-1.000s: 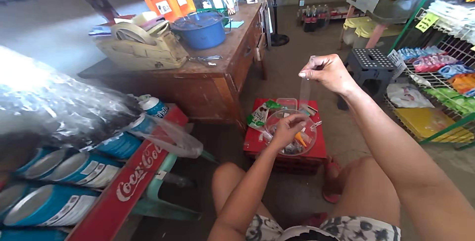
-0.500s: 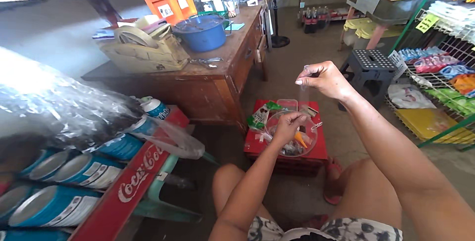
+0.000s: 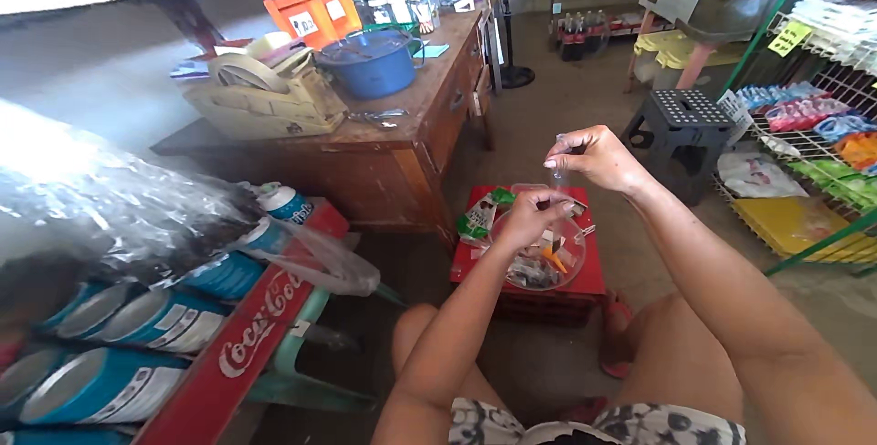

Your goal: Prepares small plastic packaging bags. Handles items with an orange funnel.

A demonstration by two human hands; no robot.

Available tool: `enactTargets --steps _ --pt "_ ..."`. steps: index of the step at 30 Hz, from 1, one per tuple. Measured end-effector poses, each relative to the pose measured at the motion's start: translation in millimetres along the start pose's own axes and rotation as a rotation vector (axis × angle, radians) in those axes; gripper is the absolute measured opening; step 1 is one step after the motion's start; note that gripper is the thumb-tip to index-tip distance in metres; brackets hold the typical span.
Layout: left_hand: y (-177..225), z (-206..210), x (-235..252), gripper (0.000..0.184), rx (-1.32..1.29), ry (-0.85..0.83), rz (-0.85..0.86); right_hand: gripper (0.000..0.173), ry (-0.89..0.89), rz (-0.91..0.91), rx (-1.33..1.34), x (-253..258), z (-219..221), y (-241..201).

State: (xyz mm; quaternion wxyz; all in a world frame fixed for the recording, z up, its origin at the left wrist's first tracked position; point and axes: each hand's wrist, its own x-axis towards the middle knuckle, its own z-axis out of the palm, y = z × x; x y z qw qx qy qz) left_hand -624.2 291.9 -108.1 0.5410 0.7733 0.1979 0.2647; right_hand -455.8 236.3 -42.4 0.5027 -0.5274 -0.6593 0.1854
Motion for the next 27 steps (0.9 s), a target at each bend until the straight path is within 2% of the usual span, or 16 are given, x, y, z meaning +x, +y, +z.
enactTargets --steps 5,14,18,21,25,27 --pt "1 -8 3 0.008 0.045 -0.027 -0.029 0.004 0.007 -0.016 -0.021 -9 -2 7" --pt "-2 -12 18 0.010 0.452 -0.059 -0.048 0.005 0.108 -0.075 -0.254 -44 0 19" --pt "-2 -13 25 0.012 0.444 -0.048 -0.082 0.007 0.230 0.066 -0.252 -72 6 29" --pt "-4 -14 29 0.011 0.388 -0.049 -0.118 0.008 0.327 0.212 0.014 -96 15 48" --pt "-14 -13 35 0.009 0.209 0.009 -0.140 0.011 0.498 0.458 0.620 -129 44 51" --pt "-12 -7 33 0.006 0.059 0.054 -0.150 0.019 0.488 0.547 0.920 -142 68 49"
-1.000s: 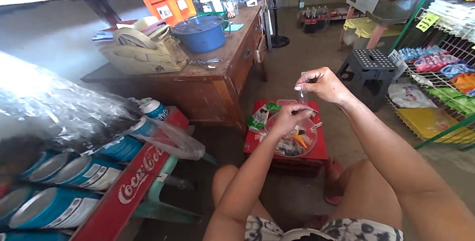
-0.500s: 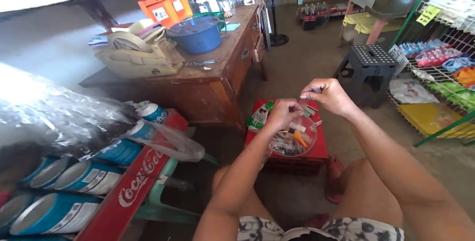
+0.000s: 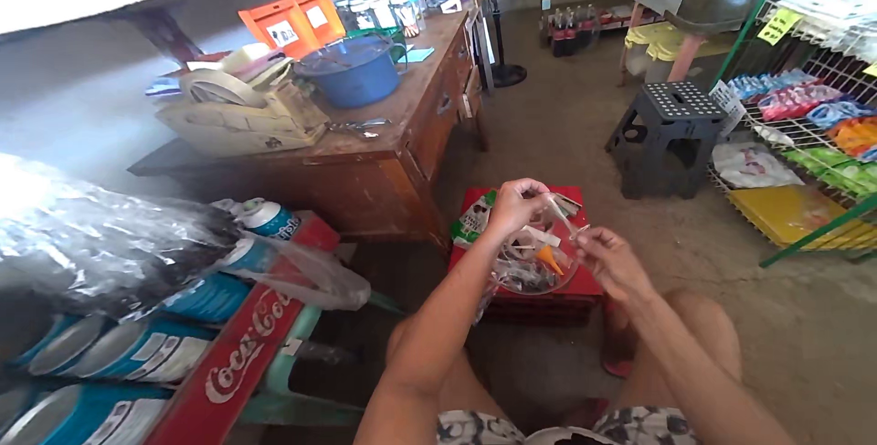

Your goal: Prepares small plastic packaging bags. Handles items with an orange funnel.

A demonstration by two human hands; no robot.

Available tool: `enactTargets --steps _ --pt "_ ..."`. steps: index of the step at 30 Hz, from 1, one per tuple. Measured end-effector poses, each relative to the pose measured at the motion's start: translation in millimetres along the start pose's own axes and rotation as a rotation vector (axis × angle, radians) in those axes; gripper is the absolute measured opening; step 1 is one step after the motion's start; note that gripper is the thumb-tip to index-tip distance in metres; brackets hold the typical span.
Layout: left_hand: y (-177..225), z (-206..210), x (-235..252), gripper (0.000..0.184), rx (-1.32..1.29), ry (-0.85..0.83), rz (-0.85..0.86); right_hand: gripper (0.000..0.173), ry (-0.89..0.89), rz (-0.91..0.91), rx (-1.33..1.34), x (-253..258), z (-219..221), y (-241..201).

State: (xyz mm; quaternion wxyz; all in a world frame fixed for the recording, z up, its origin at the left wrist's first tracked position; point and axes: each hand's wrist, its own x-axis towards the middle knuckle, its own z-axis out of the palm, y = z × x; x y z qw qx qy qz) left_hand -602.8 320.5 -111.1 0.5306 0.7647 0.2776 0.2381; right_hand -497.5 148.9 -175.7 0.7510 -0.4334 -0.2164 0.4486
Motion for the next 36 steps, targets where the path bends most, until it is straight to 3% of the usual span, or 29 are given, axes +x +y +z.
enactTargets --steps 4,7,10,12,14,19,21,22,24,27,29,30,32,34,36 --pt "15 12 -17 0.006 -0.318 -0.060 -0.032 0.028 -0.190 0.207 0.347 -9 16 37" --pt "15 5 -35 0.015 -0.421 -0.232 0.015 0.002 -0.460 0.146 0.342 10 7 52" --pt "-3 -13 -49 0.017 -0.364 -0.370 0.073 0.004 -0.535 -0.054 -0.035 39 -7 35" --pt "-16 -23 -57 0.016 -0.306 -0.387 0.092 0.013 -0.548 -0.168 -0.286 48 -6 9" --pt "-26 -30 -64 0.011 -0.255 -0.376 0.101 0.010 -0.572 -0.279 -0.515 50 2 -13" --pt "-26 -21 -75 0.009 -0.199 -0.157 0.005 0.022 -0.569 -0.664 -1.103 50 18 -36" --pt "-25 -18 -76 0.010 -0.101 -0.068 0.017 0.025 -0.559 -0.715 -1.339 47 23 -40" --pt "-26 -17 -76 0.014 -0.043 -0.042 0.041 0.027 -0.547 -0.629 -1.403 44 26 -42" --pt "-32 -17 -75 0.022 0.075 -0.002 0.104 0.032 -0.501 -0.249 -1.330 39 30 -43" --pt "-49 -11 -74 0.020 0.235 0.108 0.294 0.036 -0.373 0.254 -0.532 36 28 -24" --pt "-59 -1 -72 0.017 0.278 0.213 0.383 0.040 -0.292 0.377 -0.145 29 29 -13" --pt "-62 4 -71 0.017 0.260 0.250 0.377 0.040 -0.287 0.338 -0.063 27 30 -7" --pt "-61 12 -69 0.018 0.100 0.256 0.263 0.032 -0.337 0.072 -0.157 23 28 4" --pt "-53 19 -67 0.018 -0.116 0.236 0.112 0.022 -0.300 -0.370 -0.569 23 25 13" --pt "-44 26 -67 0.018 -0.270 0.249 -0.018 0.025 -0.172 -0.662 -0.916 23 26 21"
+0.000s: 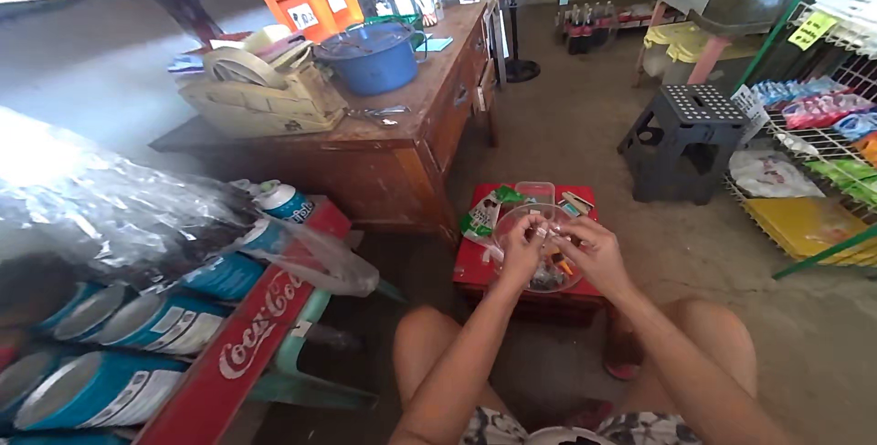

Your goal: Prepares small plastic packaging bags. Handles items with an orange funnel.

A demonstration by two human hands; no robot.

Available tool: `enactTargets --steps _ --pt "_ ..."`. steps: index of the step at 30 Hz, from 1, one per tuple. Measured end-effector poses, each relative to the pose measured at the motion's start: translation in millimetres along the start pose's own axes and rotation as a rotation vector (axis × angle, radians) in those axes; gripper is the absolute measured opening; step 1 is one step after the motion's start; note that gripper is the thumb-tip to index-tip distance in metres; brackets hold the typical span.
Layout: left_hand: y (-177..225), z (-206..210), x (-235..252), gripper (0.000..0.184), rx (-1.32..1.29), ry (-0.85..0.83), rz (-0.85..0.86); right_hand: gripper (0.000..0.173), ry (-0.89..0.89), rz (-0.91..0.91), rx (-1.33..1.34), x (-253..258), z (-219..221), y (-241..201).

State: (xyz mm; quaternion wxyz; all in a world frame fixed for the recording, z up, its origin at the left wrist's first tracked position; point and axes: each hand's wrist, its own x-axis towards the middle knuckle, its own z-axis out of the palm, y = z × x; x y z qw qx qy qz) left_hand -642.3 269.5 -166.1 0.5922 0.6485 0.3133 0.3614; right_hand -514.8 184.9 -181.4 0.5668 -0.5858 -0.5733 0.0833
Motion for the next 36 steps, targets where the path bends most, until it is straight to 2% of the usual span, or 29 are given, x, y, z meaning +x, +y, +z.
enactTargets --steps 3,6,7,10,11,12,14,15,25,27,31,36 --pt "2 11 -3 0.016 -0.142 0.032 -0.089 0.024 0.087 -0.089 -0.221 -3 4 -4" --pt "1 16 -5 0.015 -0.283 0.070 -0.141 0.020 0.124 -0.144 -0.238 -2 6 -6" --pt "2 17 -6 0.014 -0.319 0.080 -0.154 0.024 0.149 -0.122 -0.187 -2 6 -6" --pt "6 20 -7 0.015 -0.372 0.115 -0.184 0.056 0.298 0.032 0.005 -4 2 -1" --pt "6 20 -6 0.015 -0.378 0.123 -0.187 0.054 0.351 0.030 -0.009 -5 1 1" --pt "6 20 -6 0.015 -0.379 0.126 -0.186 0.041 0.386 -0.028 -0.060 -7 3 5" --pt "5 22 -6 0.014 -0.373 0.122 -0.179 0.019 0.335 -0.154 -0.194 -9 9 8" --pt "5 24 -7 0.013 -0.369 0.123 -0.172 0.016 0.296 -0.199 -0.247 -10 11 8" --pt "7 30 -11 0.010 -0.474 0.143 -0.206 0.016 0.272 -0.348 -0.492 -6 10 4" --pt "6 30 -11 0.010 -0.502 0.158 -0.234 0.015 0.280 -0.358 -0.508 -4 11 3" --pt "9 27 -11 0.012 -0.562 0.180 -0.247 0.019 0.145 -0.345 -0.482 -3 6 -3" --pt "17 30 -12 0.013 -0.621 0.188 -0.271 0.019 0.194 -0.402 -0.518 0 5 -5"
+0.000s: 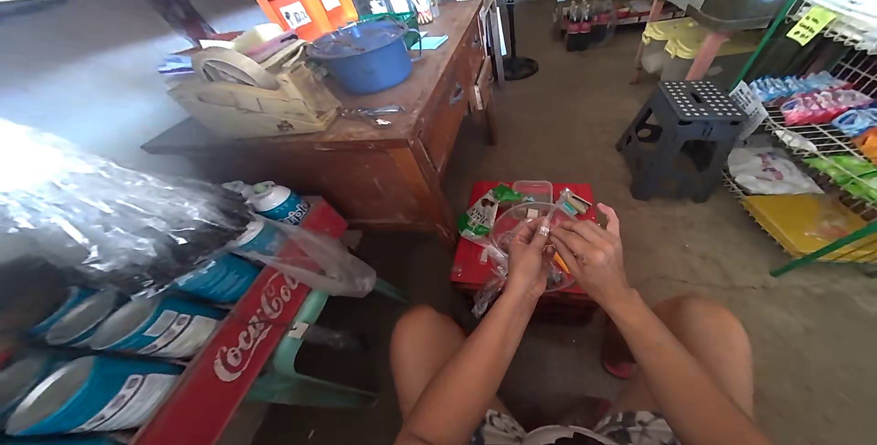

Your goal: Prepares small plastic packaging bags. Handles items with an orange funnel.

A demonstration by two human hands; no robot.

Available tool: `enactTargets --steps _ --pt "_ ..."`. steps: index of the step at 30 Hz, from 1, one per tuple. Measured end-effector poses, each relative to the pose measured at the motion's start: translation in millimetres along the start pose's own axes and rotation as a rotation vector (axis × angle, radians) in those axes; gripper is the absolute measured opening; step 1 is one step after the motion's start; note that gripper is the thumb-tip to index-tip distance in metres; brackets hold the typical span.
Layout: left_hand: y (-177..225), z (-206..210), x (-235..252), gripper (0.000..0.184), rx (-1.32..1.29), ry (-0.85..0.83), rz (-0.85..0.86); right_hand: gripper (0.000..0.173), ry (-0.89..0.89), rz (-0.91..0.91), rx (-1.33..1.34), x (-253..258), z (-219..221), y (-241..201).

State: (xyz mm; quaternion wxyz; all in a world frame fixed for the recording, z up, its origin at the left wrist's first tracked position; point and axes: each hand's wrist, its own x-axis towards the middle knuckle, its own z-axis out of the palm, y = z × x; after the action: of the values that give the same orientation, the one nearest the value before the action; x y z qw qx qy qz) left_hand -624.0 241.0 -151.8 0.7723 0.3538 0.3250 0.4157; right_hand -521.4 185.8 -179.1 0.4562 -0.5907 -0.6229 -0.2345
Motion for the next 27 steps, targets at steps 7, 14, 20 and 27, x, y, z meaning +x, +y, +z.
enactTargets --steps 7,14,20,27 --pt "-4 -2 -7 0.013 0.075 -0.046 0.076 0.014 0.122 0.030 -0.001 0 4 -2" --pt "-6 -32 -3 0.008 0.409 -0.324 0.536 0.016 0.020 0.326 0.399 2 -13 -5" --pt "-2 -28 -5 0.020 0.237 -0.339 0.325 0.015 0.011 0.368 0.499 1 -9 -6" --pt "-18 -34 3 0.017 0.524 -0.252 0.839 0.022 -0.054 0.405 0.420 0 -19 -14"
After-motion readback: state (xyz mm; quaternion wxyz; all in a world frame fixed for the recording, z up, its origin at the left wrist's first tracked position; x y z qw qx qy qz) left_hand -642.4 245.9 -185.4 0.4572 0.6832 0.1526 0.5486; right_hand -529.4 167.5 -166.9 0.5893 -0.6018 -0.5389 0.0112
